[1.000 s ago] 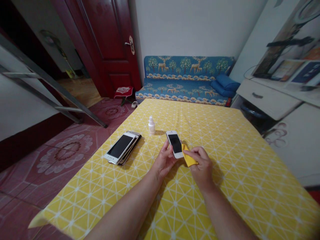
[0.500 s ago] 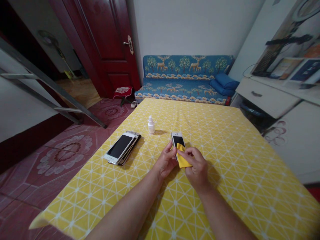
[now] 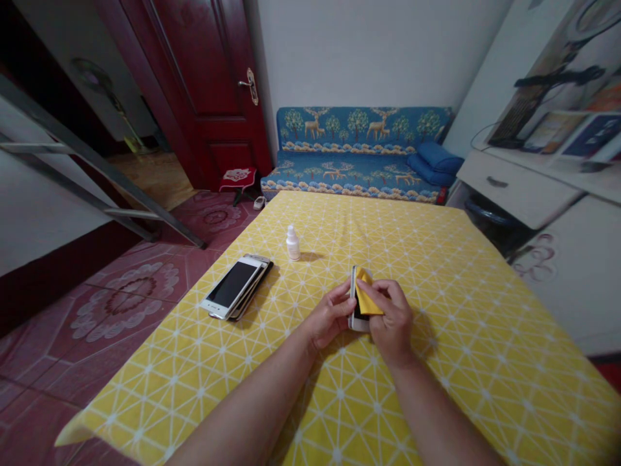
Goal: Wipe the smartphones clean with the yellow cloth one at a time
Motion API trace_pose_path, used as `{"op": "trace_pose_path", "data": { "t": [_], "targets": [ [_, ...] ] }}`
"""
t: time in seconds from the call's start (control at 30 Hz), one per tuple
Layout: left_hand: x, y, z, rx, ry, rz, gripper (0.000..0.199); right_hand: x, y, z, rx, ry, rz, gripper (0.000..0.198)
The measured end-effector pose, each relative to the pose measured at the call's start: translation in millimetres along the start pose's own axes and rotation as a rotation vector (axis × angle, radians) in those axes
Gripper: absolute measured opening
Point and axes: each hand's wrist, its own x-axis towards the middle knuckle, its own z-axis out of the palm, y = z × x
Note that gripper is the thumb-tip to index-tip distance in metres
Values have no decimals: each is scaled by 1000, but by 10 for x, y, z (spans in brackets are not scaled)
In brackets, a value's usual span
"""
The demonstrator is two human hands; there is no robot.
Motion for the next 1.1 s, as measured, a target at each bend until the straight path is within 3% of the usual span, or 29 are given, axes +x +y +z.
{"op": "trace_pose_path", "data": {
  "t": [0.13,0.3,0.4,0.57,0.7,0.9,1.1],
  "targets": [
    [-1,8,-5,34,12,-28,62,21,74,-26,-75,70,84,66],
    [0,-2,2,17,6,-17,55,22,13,-14,-27,-5,-24,63],
    [7,1,4,6,7,-22,50,25,101,-26,-16,52,117,60],
    [15,34,-14,-52,51,-69,49,63,296,-77,111,257,400,49],
    [27,44,-50,-113,74,-102,40,98,158,-87,182,294,321,44],
    [36,30,-56,-44,264,-124,39,76,-104,-52,254,201,138,39],
    [6,31,-24,24,184,-140,44,44,-43,-31,406,149,336,29]
  ]
}}
